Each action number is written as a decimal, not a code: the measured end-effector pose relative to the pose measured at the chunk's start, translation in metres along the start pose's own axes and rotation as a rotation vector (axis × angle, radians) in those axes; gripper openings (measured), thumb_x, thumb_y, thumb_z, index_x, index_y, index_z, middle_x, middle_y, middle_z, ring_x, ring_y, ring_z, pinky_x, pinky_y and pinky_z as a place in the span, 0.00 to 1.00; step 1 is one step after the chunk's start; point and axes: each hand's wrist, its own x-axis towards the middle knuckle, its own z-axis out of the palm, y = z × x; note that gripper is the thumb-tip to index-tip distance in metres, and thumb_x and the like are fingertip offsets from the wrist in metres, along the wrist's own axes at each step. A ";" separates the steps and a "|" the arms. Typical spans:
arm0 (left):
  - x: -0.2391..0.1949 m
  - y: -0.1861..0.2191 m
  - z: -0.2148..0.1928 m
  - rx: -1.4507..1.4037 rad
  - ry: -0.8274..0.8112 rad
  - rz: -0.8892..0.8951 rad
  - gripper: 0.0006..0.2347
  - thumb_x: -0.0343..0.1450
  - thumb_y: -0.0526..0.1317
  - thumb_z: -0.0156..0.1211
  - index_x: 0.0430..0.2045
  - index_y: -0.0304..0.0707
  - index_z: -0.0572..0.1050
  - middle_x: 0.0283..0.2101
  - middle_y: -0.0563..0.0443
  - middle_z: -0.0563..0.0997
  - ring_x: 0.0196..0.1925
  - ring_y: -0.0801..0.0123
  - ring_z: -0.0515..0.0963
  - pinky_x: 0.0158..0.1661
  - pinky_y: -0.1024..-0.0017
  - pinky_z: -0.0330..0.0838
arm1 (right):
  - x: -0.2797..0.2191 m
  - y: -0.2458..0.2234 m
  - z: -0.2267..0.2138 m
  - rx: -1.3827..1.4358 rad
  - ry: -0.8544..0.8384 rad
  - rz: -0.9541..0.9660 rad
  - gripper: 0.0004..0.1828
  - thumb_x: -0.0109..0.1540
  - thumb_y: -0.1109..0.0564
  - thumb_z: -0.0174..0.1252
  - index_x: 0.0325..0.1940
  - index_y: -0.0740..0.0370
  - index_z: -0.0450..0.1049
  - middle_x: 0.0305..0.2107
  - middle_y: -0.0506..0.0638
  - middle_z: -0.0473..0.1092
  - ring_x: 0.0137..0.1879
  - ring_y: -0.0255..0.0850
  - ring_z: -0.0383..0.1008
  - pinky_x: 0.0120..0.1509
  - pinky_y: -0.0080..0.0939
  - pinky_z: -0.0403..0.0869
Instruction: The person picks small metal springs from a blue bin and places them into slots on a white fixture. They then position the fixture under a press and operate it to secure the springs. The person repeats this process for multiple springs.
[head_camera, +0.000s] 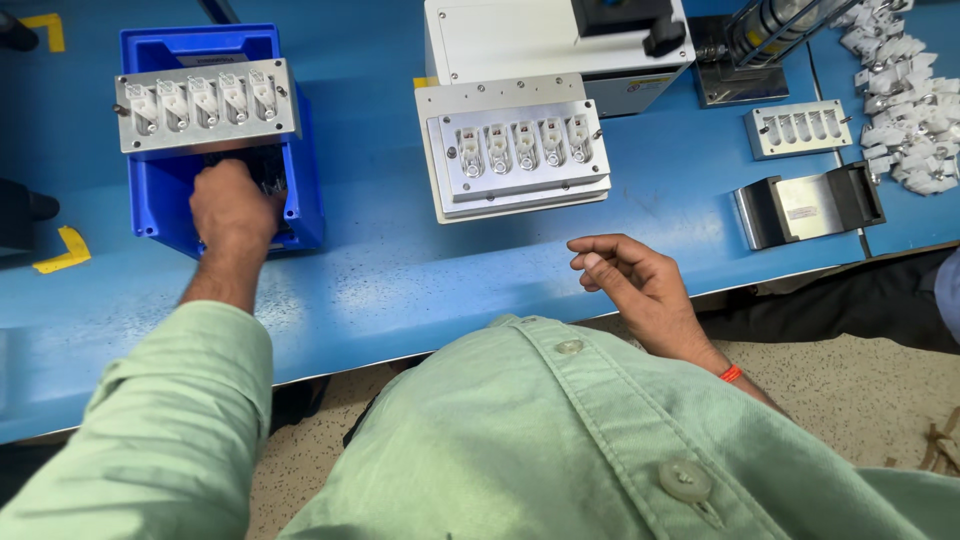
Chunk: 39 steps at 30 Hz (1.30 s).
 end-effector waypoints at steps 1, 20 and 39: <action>0.004 0.003 -0.008 0.003 -0.125 -0.072 0.21 0.61 0.46 0.81 0.38 0.27 0.81 0.40 0.27 0.82 0.43 0.38 0.82 0.46 0.53 0.77 | 0.000 0.000 -0.001 -0.007 -0.002 0.003 0.17 0.69 0.53 0.54 0.59 0.64 0.75 0.43 0.50 0.77 0.48 0.35 0.76 0.57 0.38 0.78; -0.057 0.031 -0.054 -2.143 0.170 -0.857 0.14 0.74 0.24 0.53 0.55 0.28 0.73 0.52 0.40 0.82 0.49 0.61 0.85 0.48 0.71 0.86 | 0.023 0.023 -0.093 -0.064 -0.186 -0.009 0.18 0.66 0.55 0.56 0.59 0.62 0.76 0.46 0.51 0.78 0.50 0.35 0.77 0.56 0.38 0.77; -0.333 0.194 -0.128 -1.974 -0.082 -1.074 0.09 0.76 0.45 0.54 0.34 0.40 0.74 0.28 0.59 0.74 0.26 0.77 0.71 0.31 0.76 0.69 | 0.125 0.006 0.182 -0.891 -0.978 -0.787 0.49 0.57 0.48 0.67 0.79 0.38 0.49 0.57 0.64 0.62 0.60 0.60 0.69 0.62 0.56 0.71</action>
